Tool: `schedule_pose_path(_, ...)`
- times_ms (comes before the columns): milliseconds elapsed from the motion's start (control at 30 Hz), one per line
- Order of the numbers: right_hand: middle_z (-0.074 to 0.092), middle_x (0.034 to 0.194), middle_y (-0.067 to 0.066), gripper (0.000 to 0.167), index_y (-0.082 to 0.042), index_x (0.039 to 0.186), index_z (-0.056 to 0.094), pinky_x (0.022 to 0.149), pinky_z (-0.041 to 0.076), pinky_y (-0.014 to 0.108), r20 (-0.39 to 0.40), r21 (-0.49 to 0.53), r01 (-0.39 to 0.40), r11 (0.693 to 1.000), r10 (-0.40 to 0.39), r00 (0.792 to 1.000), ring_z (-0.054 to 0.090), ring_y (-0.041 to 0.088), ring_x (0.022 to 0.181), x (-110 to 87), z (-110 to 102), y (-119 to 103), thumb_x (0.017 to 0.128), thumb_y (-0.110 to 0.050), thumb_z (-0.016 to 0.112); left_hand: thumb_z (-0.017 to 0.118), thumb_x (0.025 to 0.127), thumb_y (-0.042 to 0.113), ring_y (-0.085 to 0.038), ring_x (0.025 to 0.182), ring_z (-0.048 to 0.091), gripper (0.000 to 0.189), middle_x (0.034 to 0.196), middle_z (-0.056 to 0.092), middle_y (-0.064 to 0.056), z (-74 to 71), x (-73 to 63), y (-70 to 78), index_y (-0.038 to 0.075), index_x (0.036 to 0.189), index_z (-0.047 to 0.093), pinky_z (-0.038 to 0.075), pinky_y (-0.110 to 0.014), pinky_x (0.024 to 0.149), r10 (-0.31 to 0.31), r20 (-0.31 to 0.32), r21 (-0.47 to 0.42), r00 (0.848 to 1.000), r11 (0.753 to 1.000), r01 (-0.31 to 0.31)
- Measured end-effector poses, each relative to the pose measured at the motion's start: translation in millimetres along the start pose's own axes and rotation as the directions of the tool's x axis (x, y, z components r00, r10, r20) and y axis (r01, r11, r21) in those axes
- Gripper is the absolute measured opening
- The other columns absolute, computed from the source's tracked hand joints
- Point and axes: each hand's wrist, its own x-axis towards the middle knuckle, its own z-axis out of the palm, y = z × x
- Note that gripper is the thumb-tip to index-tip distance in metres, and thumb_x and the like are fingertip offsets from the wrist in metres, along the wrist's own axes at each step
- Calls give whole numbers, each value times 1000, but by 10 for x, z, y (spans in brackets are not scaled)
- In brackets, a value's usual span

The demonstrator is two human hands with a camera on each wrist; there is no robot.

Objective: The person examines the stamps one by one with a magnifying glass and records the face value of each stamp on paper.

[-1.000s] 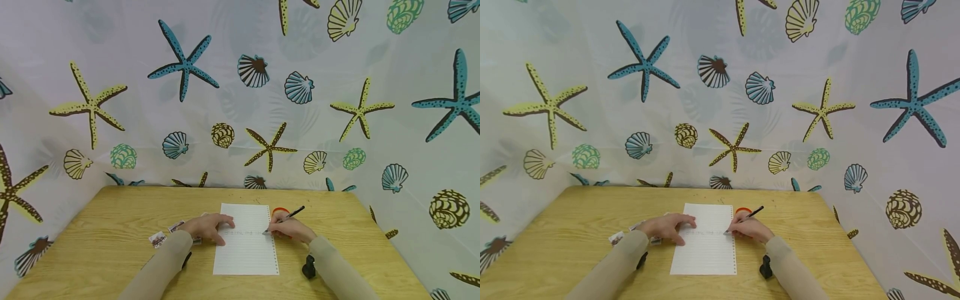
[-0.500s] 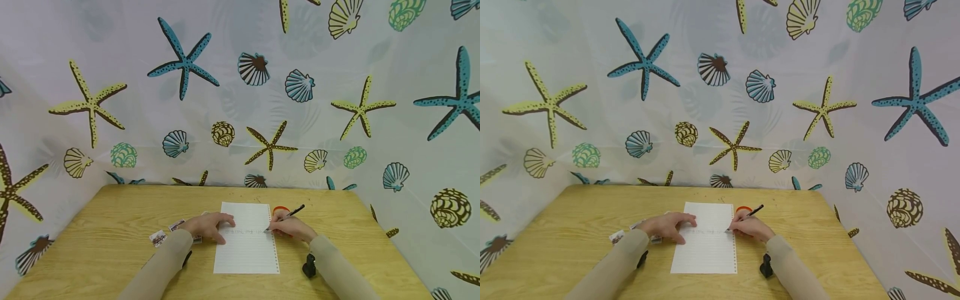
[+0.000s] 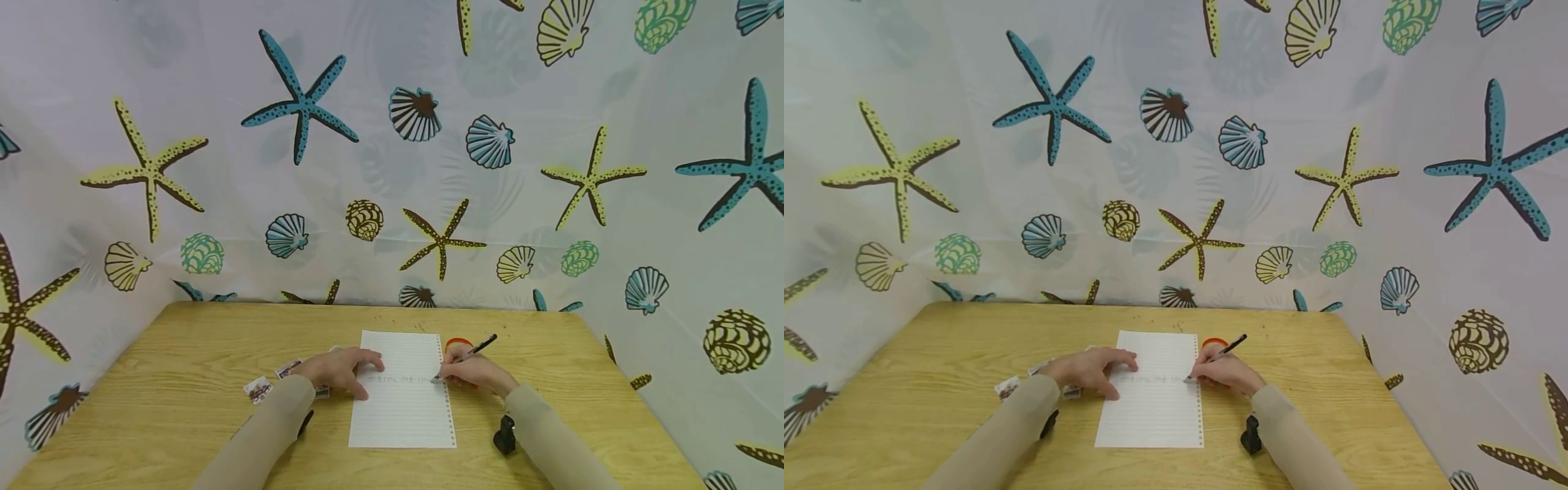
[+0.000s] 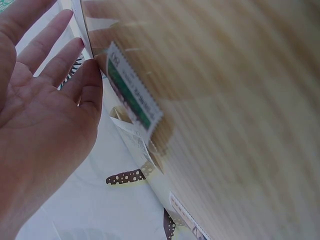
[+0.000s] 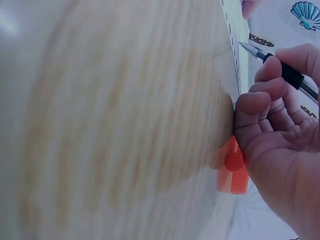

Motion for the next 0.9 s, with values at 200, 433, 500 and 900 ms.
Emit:
schedule_pose_path(200, 57, 68, 0, 10, -10, 82, 57, 53, 32, 24, -1, -1, 3, 1000, -3, 1000, 40, 14, 55, -7, 2, 4, 90, -9, 62, 84, 76, 13, -26, 147, 31, 46, 153, 44, 3, 3, 3, 3, 31, 115, 66, 28, -50, 117, 2, 5, 0, 1000, 1000, -2)
schedule_pose_path(433, 56, 67, 0, 11, -10, 80, 56, 51, 30, 24, -25, 16, -31, 999, 31, 999, 39, 12, 54, -5, 6, -1, 88, -9, 63, 84, 76, 14, -26, 146, 32, 46, 153, 44, 3, 4, 14, -11, 32, 115, 66, 28, -50, 117, 6, 4, 7, 1000, 1000, -6)
schedule_pose_path(500, 56, 68, 1, 11, -10, 81, 55, 51, 31, 24, -32, 19, -35, 999, 35, 999, 39, 13, 55, -6, 9, -7, 88, -9, 63, 85, 76, 14, -27, 146, 32, 47, 152, 45, 3, 1, 11, -11, 31, 115, 66, 29, -50, 117, 9, 2, 11, 1000, 1000, -9)
schedule_pose_path(900, 55, 70, 3, 16, -11, 78, 52, 55, 35, 25, -43, 27, -37, 999, 38, 998, 41, 14, 58, -2, 7, -5, 92, -9, 60, 84, 76, 13, -27, 147, 31, 47, 153, 44, 2, -1, -5, -3, 30, 115, 66, 29, -49, 117, 12, 8, 6, 1000, 1000, -12)
